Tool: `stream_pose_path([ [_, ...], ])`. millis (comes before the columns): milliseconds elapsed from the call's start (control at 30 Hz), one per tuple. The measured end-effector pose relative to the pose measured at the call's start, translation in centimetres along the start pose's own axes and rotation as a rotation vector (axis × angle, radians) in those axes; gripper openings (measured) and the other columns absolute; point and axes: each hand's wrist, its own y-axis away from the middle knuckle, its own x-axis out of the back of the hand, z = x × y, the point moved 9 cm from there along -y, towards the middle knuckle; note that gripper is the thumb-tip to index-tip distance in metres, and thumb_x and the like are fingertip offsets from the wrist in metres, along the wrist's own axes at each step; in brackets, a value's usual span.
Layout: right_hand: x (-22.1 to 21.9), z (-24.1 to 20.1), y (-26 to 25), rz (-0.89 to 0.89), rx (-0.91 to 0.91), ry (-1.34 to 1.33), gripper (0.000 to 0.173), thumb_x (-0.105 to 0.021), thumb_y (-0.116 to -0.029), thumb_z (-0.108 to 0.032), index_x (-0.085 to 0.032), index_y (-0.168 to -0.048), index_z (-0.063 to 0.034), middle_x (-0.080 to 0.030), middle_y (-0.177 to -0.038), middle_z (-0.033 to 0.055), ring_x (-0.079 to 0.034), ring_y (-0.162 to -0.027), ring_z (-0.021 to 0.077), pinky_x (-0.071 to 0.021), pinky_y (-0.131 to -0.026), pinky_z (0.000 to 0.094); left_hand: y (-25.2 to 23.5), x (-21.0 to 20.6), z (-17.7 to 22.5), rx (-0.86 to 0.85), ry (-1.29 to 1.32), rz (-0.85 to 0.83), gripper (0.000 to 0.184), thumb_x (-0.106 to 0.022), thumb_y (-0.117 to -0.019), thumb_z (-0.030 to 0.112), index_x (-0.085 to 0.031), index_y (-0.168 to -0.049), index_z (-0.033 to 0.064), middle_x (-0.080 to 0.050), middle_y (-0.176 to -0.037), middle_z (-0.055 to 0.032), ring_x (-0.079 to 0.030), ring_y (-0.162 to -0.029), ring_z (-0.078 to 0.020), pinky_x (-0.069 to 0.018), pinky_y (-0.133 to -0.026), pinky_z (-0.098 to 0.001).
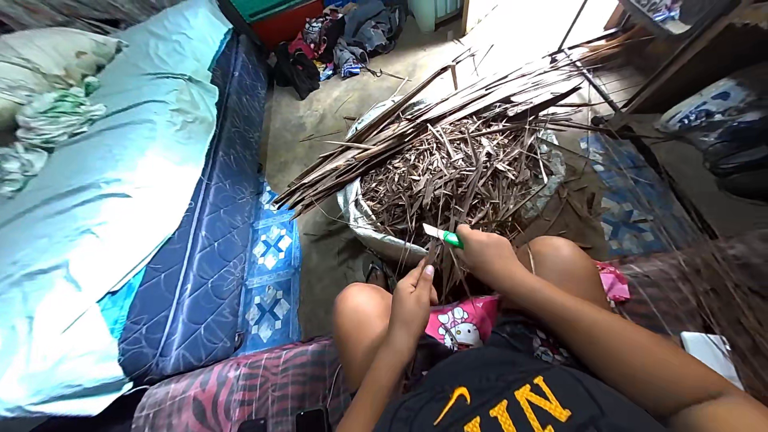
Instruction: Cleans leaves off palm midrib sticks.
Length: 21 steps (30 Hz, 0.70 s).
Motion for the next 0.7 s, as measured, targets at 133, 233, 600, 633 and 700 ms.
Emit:
stream_pose_path([
  [133,-0.6,-1.5,1.7,-0.015,0.103,0.016,0.029,-0.053,-0.1048,-0.022,-0.06,-0.12,0.0022,-0.07,-0.103,0.0259,-0.07,-0.1,0.0455,-0.0532,-0.08,0.0613,0.3,0.3,0.0,0.033,0.085,-0.032,0.03,-0.042,-0.1103,0.014,-0.066,-0.113,-0.0045,-0.053,-0.058,0.0062,-0.04,-0.044,0.0019,-0.0326,-0.043,-0.015],
  [233,0.9,0.8,-0.1,0.034,-0.013,-0.018,0.03,-0.052,-0.1058,-0.022,-0.061,-0.121,0.0024,-0.07,-0.106,0.0286,-0.069,-0.103,0.0489,-0.0517,-0.082,0.0653,0.8,-0.2,-0.4,0.061,0.08,-0.066,0.03,-0.042,-0.1104,0.015,-0.067,-0.104,-0.0021,-0.052,-0.057,0.0061,-0.039,-0.044,0.0012,-0.0317,-0.043,-0.0151],
  [600,-1.0,0.7,-0.2,-0.134,0.014,-0.446,0.027,-0.048,-0.1066,-0.023,-0.058,-0.124,-0.0044,-0.062,-0.095,0.0154,-0.062,-0.085,0.0291,-0.0495,-0.076,0.051,0.8,-1.1,-0.7,0.089,0.08,-0.092,0.031,-0.044,-0.1103,0.017,-0.068,-0.11,-0.0034,-0.055,-0.06,0.0048,-0.038,-0.044,0.0008,-0.0317,-0.043,-0.0161],
  [633,-0.7,1.6,-0.9,-0.099,-0.024,-0.493,0.028,-0.048,-0.1062,-0.02,-0.059,-0.126,-0.0042,-0.063,-0.097,0.0161,-0.062,-0.085,0.0289,-0.0499,-0.077,0.0512,0.9,-1.2,-0.9,0.103,0.084,-0.099,0.031,-0.044,-0.1105,0.017,-0.067,-0.111,-0.0038,-0.055,-0.06,0.0044,-0.038,-0.043,0.0006,-0.0318,-0.043,-0.0164],
  [700,0.1,3.3,-2.0,-0.04,-0.064,-0.621,0.026,-0.048,-0.1061,-0.018,-0.063,-0.124,-0.0068,-0.06,-0.09,0.01,-0.056,-0.076,0.0204,-0.0464,-0.071,0.0417,1.0,-1.4,-1.2,0.115,0.094,-0.113,0.031,-0.043,-0.1108,0.018,-0.066,-0.113,-0.0041,-0.056,-0.06,0.0041,-0.037,-0.043,0.0008,-0.0315,-0.042,-0.0166],
])
